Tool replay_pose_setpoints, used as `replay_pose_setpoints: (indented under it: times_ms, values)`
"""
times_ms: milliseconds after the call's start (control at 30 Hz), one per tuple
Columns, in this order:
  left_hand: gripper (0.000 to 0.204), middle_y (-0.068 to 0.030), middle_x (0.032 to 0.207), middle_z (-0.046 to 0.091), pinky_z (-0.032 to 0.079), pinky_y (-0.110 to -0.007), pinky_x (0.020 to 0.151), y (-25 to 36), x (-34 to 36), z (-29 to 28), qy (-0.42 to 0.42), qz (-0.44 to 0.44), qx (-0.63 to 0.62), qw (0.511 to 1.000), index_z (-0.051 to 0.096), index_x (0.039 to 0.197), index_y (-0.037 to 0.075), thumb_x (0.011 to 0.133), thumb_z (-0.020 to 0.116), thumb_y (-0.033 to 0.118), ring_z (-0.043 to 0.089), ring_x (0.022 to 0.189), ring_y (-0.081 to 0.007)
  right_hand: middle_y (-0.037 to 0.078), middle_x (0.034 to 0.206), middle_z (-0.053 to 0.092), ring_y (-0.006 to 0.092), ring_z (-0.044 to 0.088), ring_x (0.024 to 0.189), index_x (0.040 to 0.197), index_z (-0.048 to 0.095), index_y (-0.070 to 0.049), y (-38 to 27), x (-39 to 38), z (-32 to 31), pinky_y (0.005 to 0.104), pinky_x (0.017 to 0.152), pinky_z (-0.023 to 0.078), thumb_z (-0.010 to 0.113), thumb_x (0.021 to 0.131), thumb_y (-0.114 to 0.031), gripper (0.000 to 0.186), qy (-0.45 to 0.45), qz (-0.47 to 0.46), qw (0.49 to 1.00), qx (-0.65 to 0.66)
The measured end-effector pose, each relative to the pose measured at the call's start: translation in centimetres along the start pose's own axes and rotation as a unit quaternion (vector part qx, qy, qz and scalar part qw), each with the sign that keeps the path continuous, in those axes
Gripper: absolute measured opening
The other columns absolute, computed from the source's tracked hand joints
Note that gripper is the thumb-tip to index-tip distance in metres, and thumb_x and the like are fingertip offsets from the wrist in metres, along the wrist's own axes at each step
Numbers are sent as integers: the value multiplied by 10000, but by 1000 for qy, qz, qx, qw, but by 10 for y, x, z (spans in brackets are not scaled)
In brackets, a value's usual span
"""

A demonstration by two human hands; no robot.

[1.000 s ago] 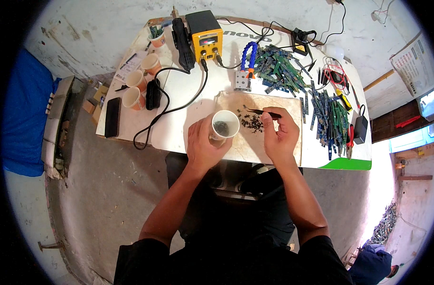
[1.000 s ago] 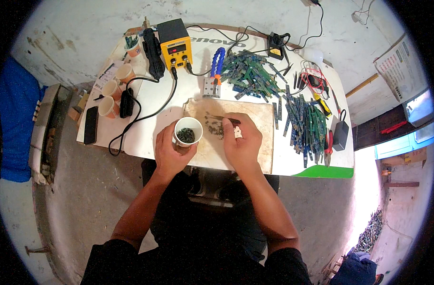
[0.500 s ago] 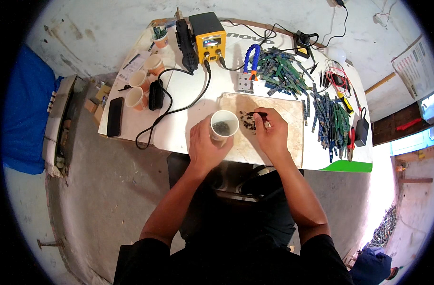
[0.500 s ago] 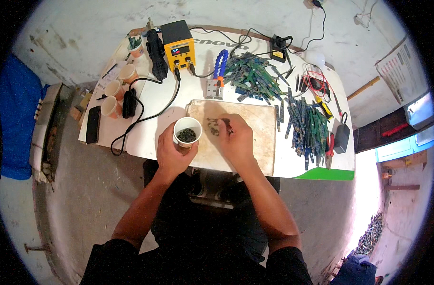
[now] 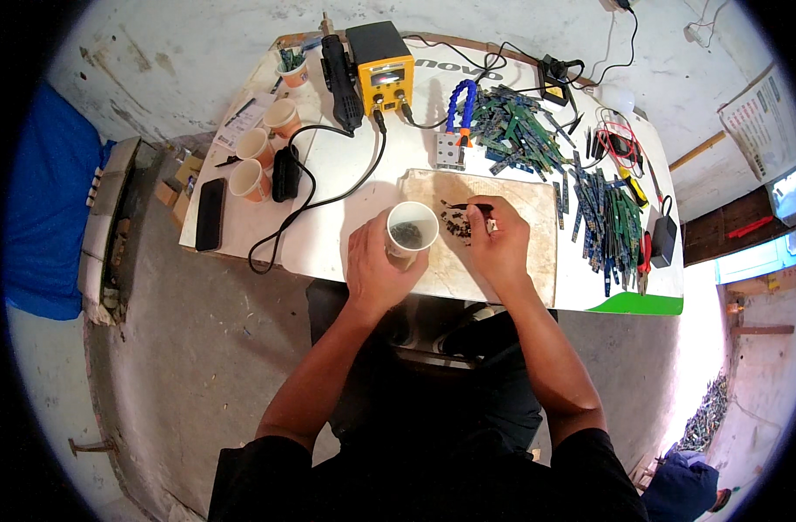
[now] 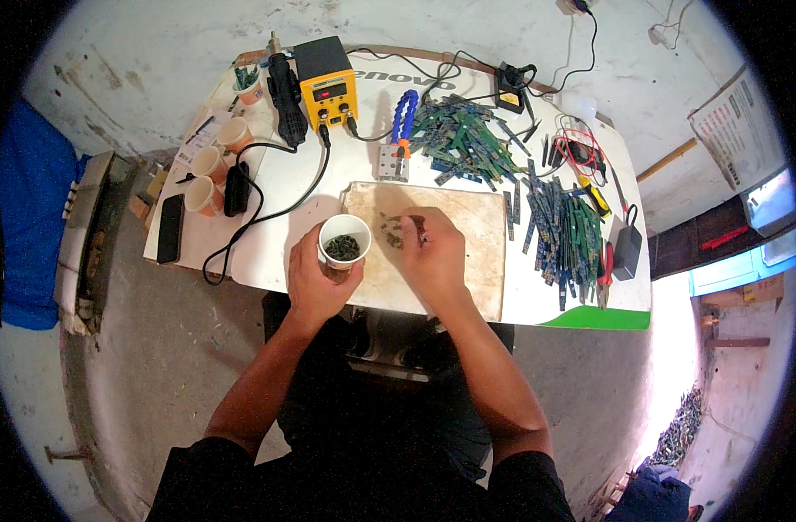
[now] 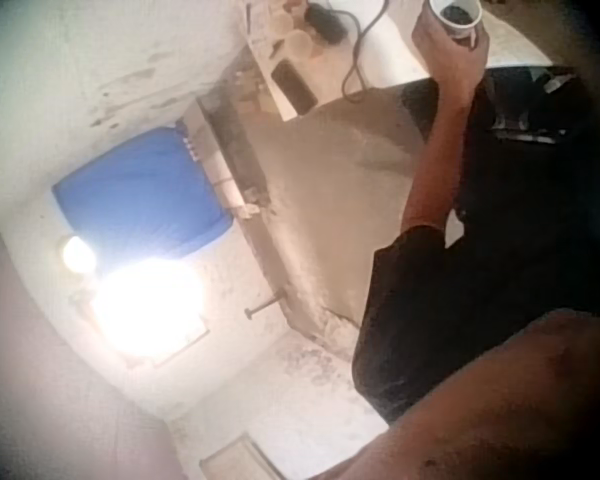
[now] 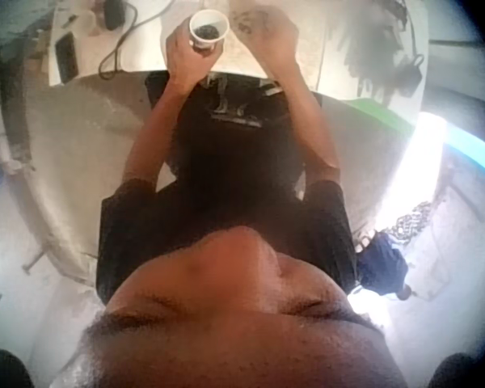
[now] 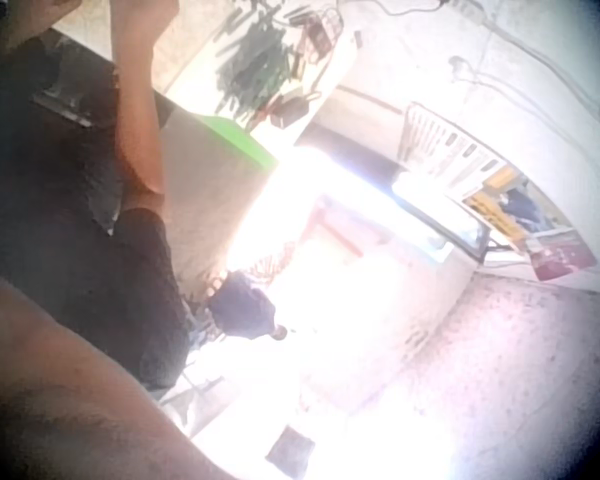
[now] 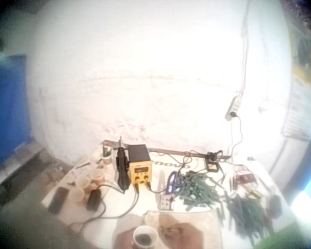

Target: The person uses a rotary tool to grind components off a small green circuit board, creating debris. They then use tweezers to pick up the small black components and place them into a white paper cup.

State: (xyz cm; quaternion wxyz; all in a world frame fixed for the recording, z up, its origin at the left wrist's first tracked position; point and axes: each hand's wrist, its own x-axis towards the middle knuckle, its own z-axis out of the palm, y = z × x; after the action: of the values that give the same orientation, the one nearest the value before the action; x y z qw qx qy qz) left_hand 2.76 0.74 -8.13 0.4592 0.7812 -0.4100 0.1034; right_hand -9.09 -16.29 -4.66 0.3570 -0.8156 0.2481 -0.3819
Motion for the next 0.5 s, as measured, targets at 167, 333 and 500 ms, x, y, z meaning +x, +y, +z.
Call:
replay_pose_setpoints:
  times_ms: [167, 333, 500]
  values:
    - [737, -170, 1256, 706, 485, -509, 1071, -2, 0, 2, 1, 14, 6, 1000, 583, 1419, 41, 794, 914, 248, 677, 1182, -371, 70, 973, 753, 118, 697, 888, 1123, 733, 23, -15, -2, -13, 274, 827, 554, 708, 1056, -43, 97, 3, 28, 983, 181]
    - [736, -166, 1267, 703, 484, -509, 1072, -3, 0, 0, -8, 7, 4, 1000, 583, 1424, 49, 797, 912, 250, 677, 1181, -370, 76, 1001, 750, 120, 700, 905, 1155, 725, 34, -38, 1, -22, 274, 834, 559, 716, 1052, -37, 125, -63, 9, 983, 172]
    - [723, -155, 1265, 701, 484, -509, 1072, 1, 0, 0, 0, 0, -9, 1000, 586, 1421, 59, 802, 905, 252, 672, 1183, -377, 81, 943, 749, 141, 708, 851, 1153, 740, 17, -16, 5, -29, 278, 790, 556, 710, 1042, -10, 118, -65, 3, 998, 10]
